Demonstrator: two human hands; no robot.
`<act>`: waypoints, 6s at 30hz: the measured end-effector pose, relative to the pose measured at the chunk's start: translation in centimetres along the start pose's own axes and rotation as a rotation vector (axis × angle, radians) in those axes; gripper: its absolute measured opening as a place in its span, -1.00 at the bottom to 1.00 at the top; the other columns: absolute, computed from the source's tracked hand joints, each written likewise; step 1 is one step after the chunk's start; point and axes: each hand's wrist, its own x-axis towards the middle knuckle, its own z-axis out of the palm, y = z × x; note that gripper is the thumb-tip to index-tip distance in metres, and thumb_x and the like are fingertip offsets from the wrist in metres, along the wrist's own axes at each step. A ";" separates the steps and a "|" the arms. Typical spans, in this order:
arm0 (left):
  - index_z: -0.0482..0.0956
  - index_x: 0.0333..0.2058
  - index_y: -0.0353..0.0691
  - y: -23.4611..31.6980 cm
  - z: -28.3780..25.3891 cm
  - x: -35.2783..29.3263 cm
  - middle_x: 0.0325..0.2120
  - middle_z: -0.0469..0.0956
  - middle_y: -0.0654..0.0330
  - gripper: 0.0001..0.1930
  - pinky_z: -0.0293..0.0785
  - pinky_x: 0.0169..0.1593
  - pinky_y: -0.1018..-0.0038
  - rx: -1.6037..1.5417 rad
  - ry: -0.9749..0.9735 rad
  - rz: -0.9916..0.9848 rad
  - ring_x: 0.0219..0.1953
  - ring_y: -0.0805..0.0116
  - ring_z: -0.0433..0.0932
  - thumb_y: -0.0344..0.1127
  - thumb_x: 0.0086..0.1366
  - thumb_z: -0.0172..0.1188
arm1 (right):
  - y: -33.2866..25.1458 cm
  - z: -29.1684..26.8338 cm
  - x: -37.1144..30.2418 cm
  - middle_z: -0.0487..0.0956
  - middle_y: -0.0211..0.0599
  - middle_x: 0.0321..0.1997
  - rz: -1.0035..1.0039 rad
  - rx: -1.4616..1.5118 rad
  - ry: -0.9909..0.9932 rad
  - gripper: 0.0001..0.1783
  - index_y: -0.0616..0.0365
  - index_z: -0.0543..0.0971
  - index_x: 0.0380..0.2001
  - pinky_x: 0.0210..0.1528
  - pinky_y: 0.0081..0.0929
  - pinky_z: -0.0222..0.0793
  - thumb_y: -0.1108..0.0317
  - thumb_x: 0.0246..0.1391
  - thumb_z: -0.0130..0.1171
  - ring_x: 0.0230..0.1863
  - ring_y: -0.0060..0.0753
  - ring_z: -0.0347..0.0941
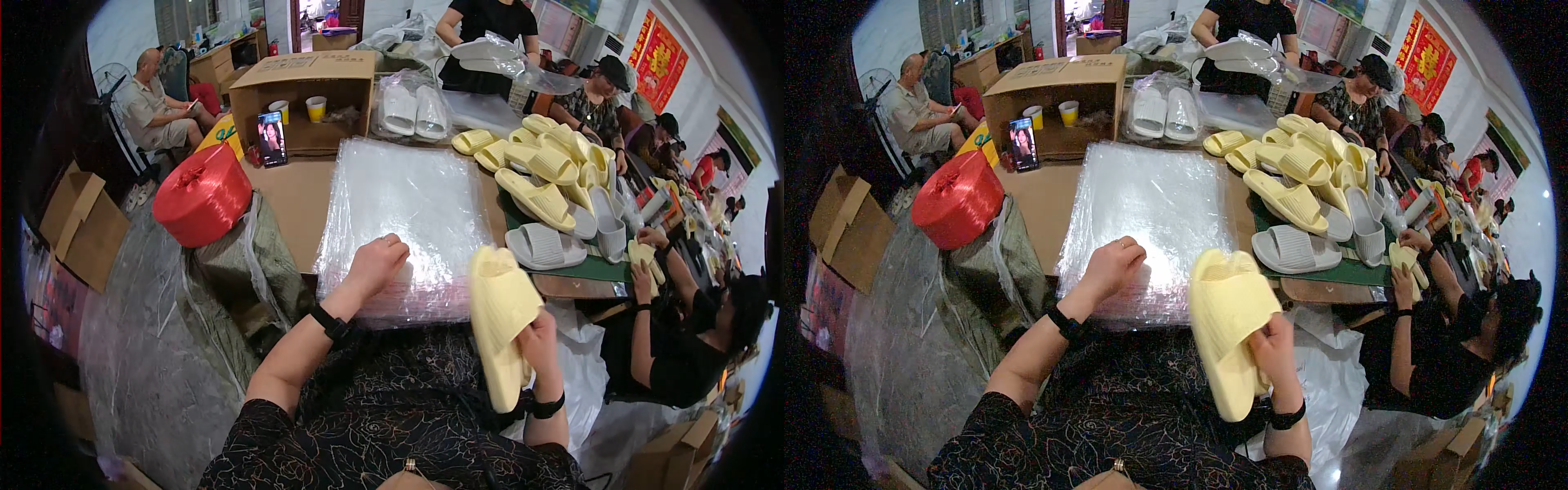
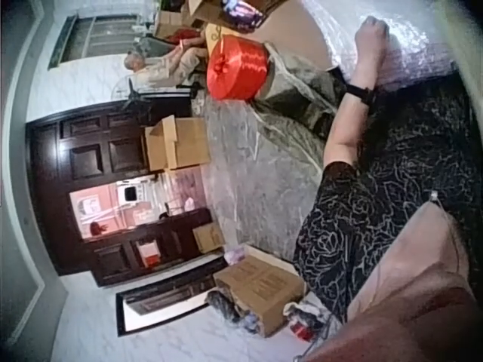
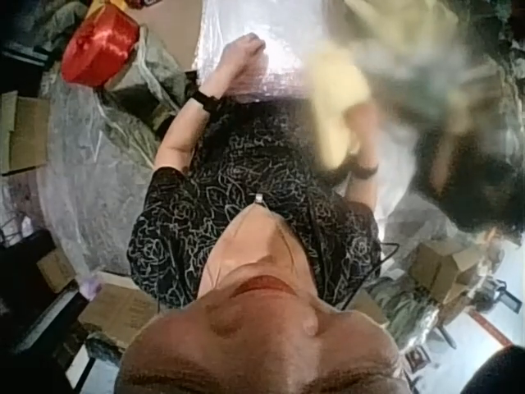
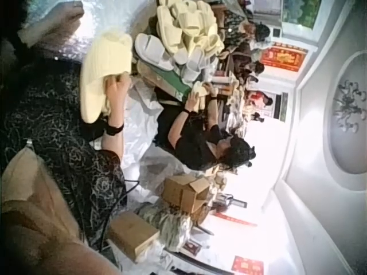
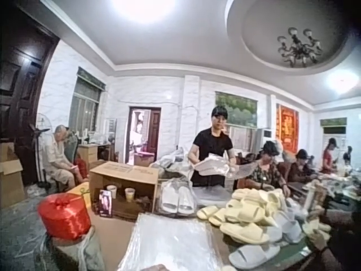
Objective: Packing pairs of slippers into plastic bags and placing them into a sack.
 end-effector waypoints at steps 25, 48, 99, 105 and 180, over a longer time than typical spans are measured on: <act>0.70 -0.26 -0.02 3.6 -5.4 0.1 -0.40 0.52 0.28 -0.79 0.50 -0.15 0.39 -0.251 0.022 0.311 -0.25 0.23 0.49 -0.37 0.07 0.28 | 1.4 16.7 13.4 0.55 0.09 -0.40 -0.333 -0.619 -0.079 -0.73 0.27 0.51 -0.40 -0.25 -0.09 0.43 0.26 0.00 0.25 -0.30 0.14 0.53; 0.40 0.16 -0.25 -3.1 -10.5 -7.9 0.26 0.32 0.03 -0.42 0.17 0.35 0.19 -0.167 -0.059 -0.034 0.34 -0.01 0.21 -0.56 0.08 0.03 | -1.6 6.5 4.2 0.62 -0.21 -0.10 -0.155 -0.323 -0.269 -0.66 0.09 0.61 -0.06 -0.28 -0.47 0.50 0.41 0.04 0.27 -0.21 -0.34 0.59; 0.37 0.20 -0.10 -0.2 -3.2 -1.3 0.23 0.36 0.08 -0.56 -0.04 0.40 0.05 0.298 0.072 0.026 0.33 0.06 0.22 -0.27 0.35 0.04 | 4.6 8.0 12.7 0.60 -0.04 -0.47 0.043 -0.734 0.137 -0.72 0.14 0.68 -0.35 -0.26 -0.17 0.45 0.16 0.00 0.20 -0.38 0.05 0.55; 0.28 0.30 -0.04 -1.2 0.2 -2.7 0.36 0.14 0.11 -0.48 -0.26 0.44 0.00 0.255 -0.128 -0.108 0.44 0.07 -0.03 -0.12 0.40 -0.09 | 0.3 12.7 9.9 0.14 -0.10 0.43 -0.511 -0.913 0.174 -0.24 0.16 0.26 0.28 0.42 0.04 -0.12 0.20 0.02 0.26 0.45 0.10 -0.05; 0.39 0.17 -0.32 -9.2 -31.3 -29.7 0.02 0.53 0.17 -0.43 0.38 0.16 0.39 -0.753 0.148 -0.967 0.05 0.41 0.49 -0.37 0.18 0.30 | 6.2 11.6 10.6 0.47 -0.02 0.11 -0.330 -0.484 -0.201 -0.48 0.24 0.51 -0.03 0.22 -0.16 0.24 0.27 -0.08 0.36 0.16 0.03 0.33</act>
